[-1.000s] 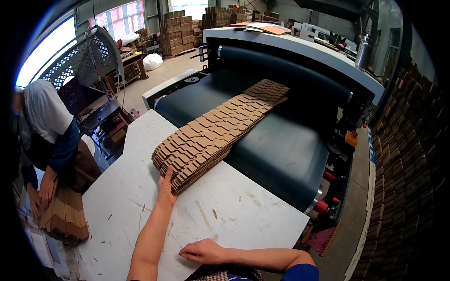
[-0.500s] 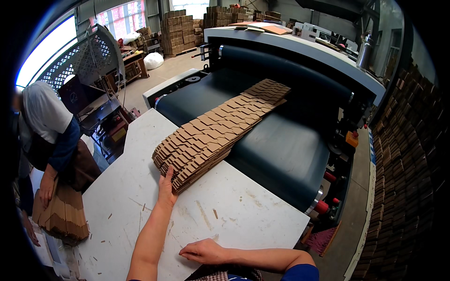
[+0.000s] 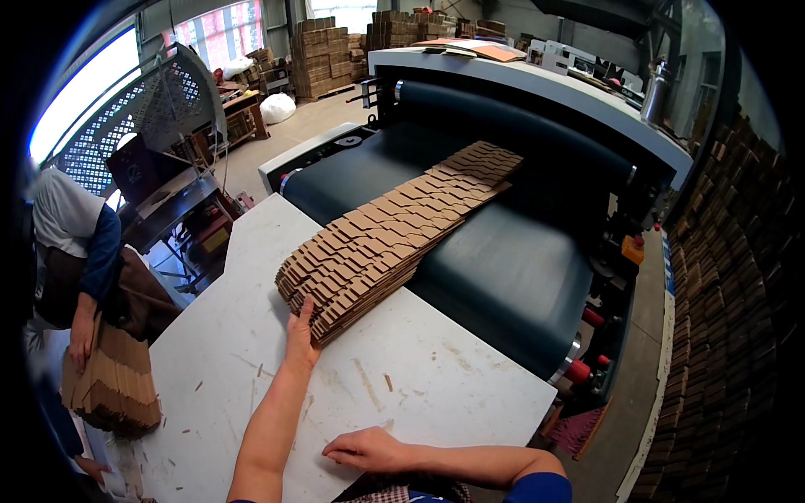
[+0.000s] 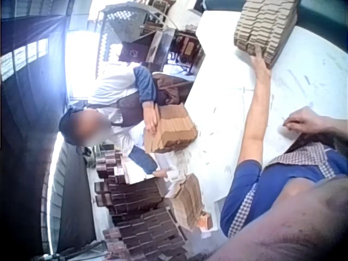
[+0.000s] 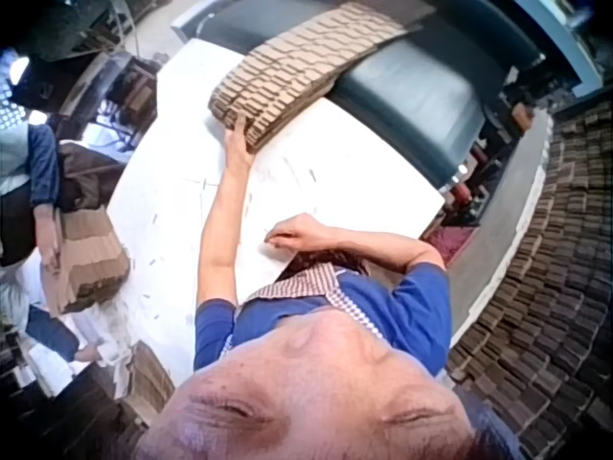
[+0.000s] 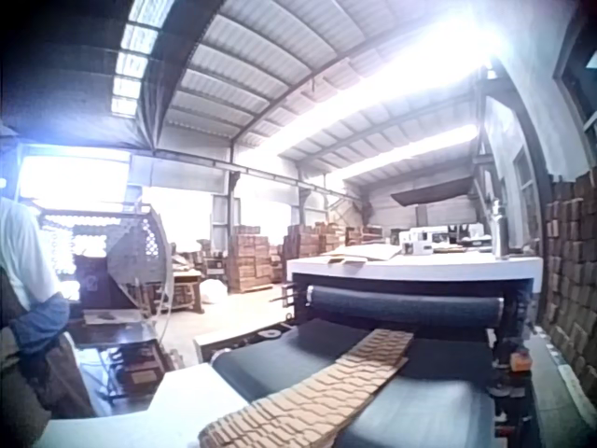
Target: The person repeatedly picks up stacks of pre-cut cardboard pieces from a conveyor belt, aligns them, and places them onto a growing pile on the table. The person occasionally separates a few pieces from a stack before stacking them.
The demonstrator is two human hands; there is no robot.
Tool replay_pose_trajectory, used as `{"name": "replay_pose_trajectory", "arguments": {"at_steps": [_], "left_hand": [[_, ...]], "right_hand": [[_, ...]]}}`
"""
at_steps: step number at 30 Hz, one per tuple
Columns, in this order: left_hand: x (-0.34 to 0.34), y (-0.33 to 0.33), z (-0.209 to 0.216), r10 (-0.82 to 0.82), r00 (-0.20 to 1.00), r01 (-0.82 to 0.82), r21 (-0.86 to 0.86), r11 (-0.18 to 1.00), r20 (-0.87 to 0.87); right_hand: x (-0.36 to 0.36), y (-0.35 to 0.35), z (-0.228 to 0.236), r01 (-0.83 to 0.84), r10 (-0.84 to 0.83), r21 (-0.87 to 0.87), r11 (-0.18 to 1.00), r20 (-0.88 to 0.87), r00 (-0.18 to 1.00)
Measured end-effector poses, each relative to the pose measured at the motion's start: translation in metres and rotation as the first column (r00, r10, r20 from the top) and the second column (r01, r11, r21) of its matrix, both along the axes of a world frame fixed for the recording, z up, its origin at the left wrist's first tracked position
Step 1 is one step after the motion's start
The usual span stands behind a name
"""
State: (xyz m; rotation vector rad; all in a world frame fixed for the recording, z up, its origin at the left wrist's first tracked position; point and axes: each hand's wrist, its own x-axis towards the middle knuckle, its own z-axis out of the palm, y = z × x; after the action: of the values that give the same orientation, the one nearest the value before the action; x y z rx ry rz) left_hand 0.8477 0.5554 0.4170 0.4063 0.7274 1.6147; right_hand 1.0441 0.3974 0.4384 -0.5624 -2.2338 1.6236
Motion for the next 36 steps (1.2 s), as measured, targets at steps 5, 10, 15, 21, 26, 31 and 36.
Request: {"name": "replay_pose_trajectory", "arguments": {"at_steps": [5,10,15,21,26,31,36], "left_hand": [[0.000,0.004,-0.004,-0.025,0.998,0.023,0.032,0.999,0.053],[0.001,0.002,0.001,-0.025,0.991,0.031,-0.042,0.999,0.133],[0.010,0.008,0.011,-0.112,0.956,0.143,-0.095,0.985,0.271],[0.007,0.009,0.017,-0.128,0.970,0.151,-0.099,0.984,0.207],[0.003,0.013,0.003,-0.134,0.968,0.158,-0.098,0.983,0.212],[-0.001,0.008,-0.002,-0.189,0.945,0.218,-0.087,0.972,0.266],[-0.026,-0.061,0.001,-0.129,0.955,0.161,-0.104,0.981,0.267]], "right_hand": [[0.024,0.038,0.047,0.139,-0.177,-0.458,0.878,-0.041,0.983],[0.059,0.177,0.079,0.600,-0.541,0.315,0.736,-0.261,0.800],[0.095,0.344,0.052,0.618,-0.814,0.720,0.316,-0.128,0.566],[0.082,0.429,0.034,0.417,-0.882,0.797,0.437,0.287,0.374],[0.071,0.434,0.011,0.473,-0.835,0.693,0.543,0.388,0.390],[0.065,0.425,0.011,0.467,-0.823,0.680,0.565,0.419,0.384],[0.038,0.361,0.018,0.414,-0.813,0.708,0.573,0.424,0.400]]}}
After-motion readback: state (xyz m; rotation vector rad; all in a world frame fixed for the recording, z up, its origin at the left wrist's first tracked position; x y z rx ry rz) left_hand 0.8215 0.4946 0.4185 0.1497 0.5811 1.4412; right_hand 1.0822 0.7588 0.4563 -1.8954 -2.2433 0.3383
